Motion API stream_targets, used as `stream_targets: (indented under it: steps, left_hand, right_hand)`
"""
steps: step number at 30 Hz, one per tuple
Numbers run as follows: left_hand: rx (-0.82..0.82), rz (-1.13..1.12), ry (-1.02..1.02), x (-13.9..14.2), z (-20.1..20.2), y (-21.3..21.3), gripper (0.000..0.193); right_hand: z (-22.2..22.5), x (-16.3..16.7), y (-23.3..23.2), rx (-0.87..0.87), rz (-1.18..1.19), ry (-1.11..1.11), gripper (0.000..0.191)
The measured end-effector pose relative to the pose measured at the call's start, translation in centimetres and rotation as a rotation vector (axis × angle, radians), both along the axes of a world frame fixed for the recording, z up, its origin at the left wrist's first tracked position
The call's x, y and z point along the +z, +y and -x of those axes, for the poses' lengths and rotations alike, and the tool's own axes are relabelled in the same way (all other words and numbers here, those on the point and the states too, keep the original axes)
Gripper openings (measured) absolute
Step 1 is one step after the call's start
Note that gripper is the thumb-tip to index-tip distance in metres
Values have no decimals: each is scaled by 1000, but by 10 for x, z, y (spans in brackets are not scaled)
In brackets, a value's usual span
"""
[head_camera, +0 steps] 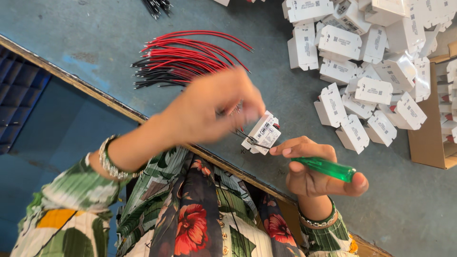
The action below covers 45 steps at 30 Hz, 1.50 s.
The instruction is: The person uses a green-handled screwdriver to attach red and black wires to small white electrical components on a workbench. They repeatedly insert wire ends into terminal slots and tighten the screws, then set the wired units aside.
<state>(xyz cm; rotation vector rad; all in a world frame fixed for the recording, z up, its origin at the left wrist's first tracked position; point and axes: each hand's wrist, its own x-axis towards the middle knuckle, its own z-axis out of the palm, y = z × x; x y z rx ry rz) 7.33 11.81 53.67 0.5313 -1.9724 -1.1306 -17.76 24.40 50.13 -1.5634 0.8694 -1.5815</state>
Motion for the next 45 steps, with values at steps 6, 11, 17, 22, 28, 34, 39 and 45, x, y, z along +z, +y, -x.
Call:
stream_targets:
  steps: [6,11,17,22,28,34,39,45]
  left_hand:
    - [103,293,-264,50,13,31,14]
    - [167,295,-291,90,32,7,14]
    - [191,365,-307,185,68,-17,15]
    - [173,374,-333,265,117,-51,14]
    - [154,428,-339,71,63,-7,14]
    - [150,448,-358,-37,30,36,13]
    - [116,460,-356,-20,41,24,14]
    - [101,466,-372,-28,53,21,13]
  right_hand:
    - [18,71,-18,122,-72,-103,28]
    - [32,130,-45,63,-60,-61,28]
    - [65,229,-66,69,-89,-77,32]
    - [103,311,-100,56,-93,-33,37]
    - [40,99,-49,-9,-41,204,30]
    - [14,22,-24,-30,232,443,25]
    - [11,32,-29,-56,231,455,25]
    - [26,30,-32,-54,178,449,21]
